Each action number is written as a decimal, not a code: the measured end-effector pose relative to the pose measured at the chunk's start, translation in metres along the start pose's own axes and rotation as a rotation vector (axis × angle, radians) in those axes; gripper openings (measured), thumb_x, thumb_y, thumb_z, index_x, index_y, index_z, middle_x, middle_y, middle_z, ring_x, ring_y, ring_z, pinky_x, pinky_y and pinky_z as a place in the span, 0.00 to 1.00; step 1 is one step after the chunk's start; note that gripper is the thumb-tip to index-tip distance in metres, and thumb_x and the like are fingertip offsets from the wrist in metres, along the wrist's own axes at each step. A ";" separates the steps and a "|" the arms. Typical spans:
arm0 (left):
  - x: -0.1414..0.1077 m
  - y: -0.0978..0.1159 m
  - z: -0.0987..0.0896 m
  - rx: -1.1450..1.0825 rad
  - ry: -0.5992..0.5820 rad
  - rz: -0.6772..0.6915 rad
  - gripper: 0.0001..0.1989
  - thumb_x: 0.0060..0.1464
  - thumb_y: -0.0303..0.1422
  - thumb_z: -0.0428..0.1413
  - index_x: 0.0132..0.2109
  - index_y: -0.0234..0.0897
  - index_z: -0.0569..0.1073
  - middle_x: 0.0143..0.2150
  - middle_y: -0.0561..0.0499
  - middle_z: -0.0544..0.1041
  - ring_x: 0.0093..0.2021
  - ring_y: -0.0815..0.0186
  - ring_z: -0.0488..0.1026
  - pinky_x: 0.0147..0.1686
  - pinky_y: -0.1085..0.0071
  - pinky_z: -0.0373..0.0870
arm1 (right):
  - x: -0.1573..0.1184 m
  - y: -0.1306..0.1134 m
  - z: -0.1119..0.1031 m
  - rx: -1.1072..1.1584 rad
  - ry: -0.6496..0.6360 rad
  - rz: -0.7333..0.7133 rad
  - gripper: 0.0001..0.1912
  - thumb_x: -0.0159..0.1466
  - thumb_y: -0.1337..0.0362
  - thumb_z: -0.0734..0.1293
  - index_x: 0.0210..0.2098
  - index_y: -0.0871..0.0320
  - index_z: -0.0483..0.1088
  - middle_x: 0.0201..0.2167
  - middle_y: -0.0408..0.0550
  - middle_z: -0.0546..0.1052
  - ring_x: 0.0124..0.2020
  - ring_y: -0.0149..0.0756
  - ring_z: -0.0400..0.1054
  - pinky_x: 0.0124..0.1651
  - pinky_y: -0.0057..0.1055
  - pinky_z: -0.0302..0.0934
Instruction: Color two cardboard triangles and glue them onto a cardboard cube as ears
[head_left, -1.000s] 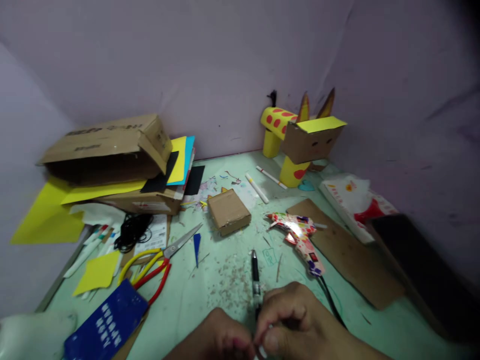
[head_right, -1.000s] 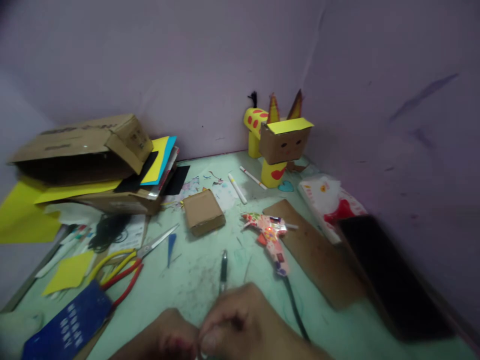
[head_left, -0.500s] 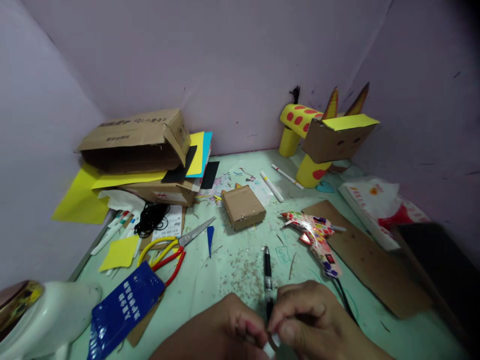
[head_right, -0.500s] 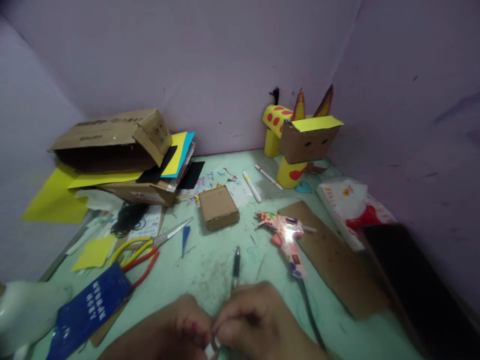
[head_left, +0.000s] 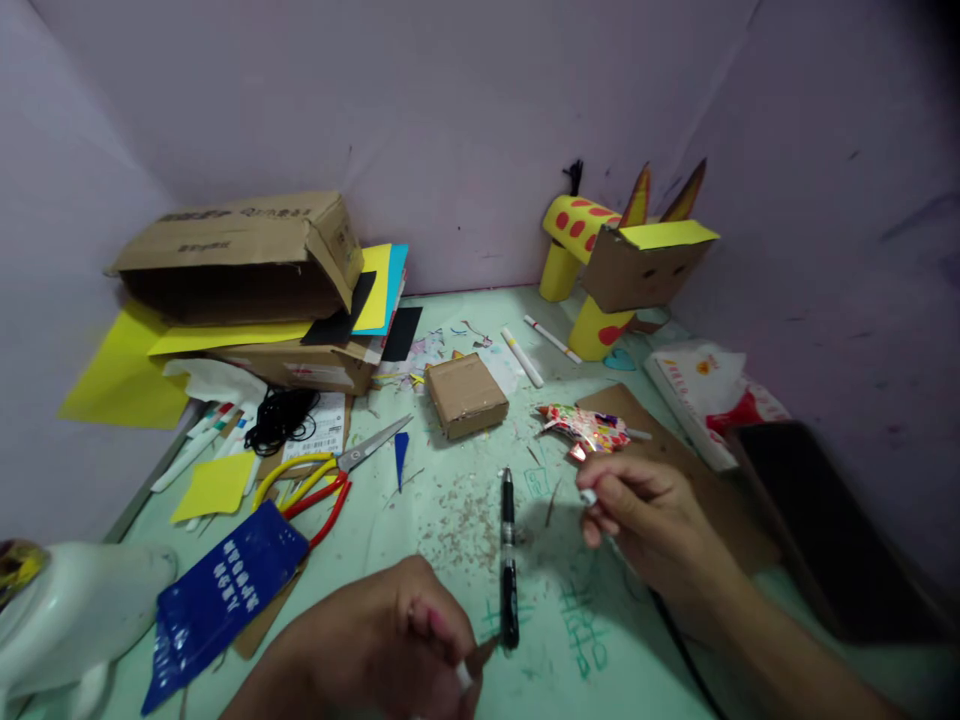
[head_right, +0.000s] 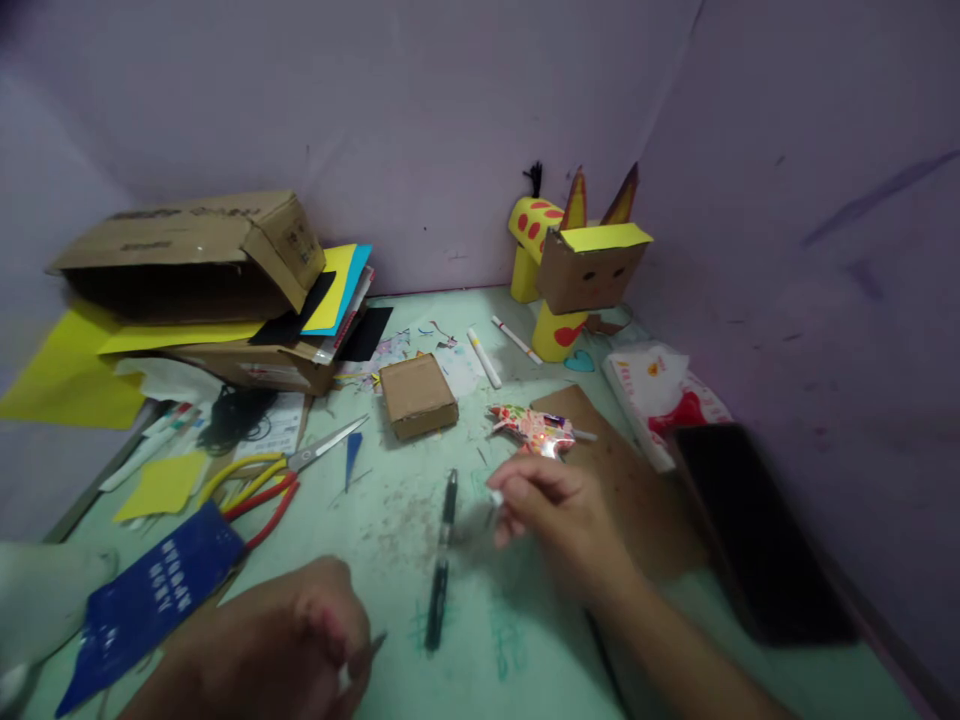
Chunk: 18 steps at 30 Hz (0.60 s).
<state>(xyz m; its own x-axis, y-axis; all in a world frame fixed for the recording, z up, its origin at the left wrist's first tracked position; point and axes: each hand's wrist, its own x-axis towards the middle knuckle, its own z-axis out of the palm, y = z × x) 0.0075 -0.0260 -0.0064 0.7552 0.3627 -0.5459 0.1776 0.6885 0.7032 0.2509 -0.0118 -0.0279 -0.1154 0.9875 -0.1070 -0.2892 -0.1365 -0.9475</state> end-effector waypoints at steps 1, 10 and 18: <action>-0.001 0.000 -0.003 0.018 0.007 0.025 0.24 0.37 0.51 0.64 0.24 0.31 0.73 0.17 0.53 0.67 0.14 0.76 0.56 0.13 0.76 0.45 | 0.002 0.000 -0.002 0.006 -0.001 0.018 0.15 0.52 0.53 0.74 0.27 0.59 0.77 0.15 0.40 0.68 0.15 0.27 0.65 0.20 0.24 0.61; 0.010 0.002 -0.006 -0.130 0.117 0.130 0.22 0.40 0.48 0.63 0.25 0.30 0.72 0.14 0.53 0.67 0.10 0.79 0.51 0.10 0.78 0.39 | 0.001 0.011 0.015 0.157 -0.117 0.288 0.18 0.53 0.52 0.74 0.34 0.60 0.78 0.20 0.42 0.72 0.17 0.27 0.67 0.21 0.25 0.63; 0.017 -0.002 -0.005 -0.169 0.207 0.137 0.21 0.41 0.47 0.63 0.25 0.30 0.71 0.14 0.52 0.68 0.10 0.80 0.51 0.10 0.79 0.39 | 0.001 0.013 0.012 0.149 -0.151 0.315 0.19 0.54 0.52 0.73 0.38 0.61 0.76 0.19 0.41 0.72 0.18 0.27 0.68 0.23 0.25 0.61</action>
<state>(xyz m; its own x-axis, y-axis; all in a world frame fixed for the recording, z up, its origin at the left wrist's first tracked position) 0.0164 -0.0176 -0.0191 0.6174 0.5678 -0.5444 -0.0382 0.7129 0.7002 0.2358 -0.0133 -0.0364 -0.3562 0.8742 -0.3300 -0.3510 -0.4525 -0.8198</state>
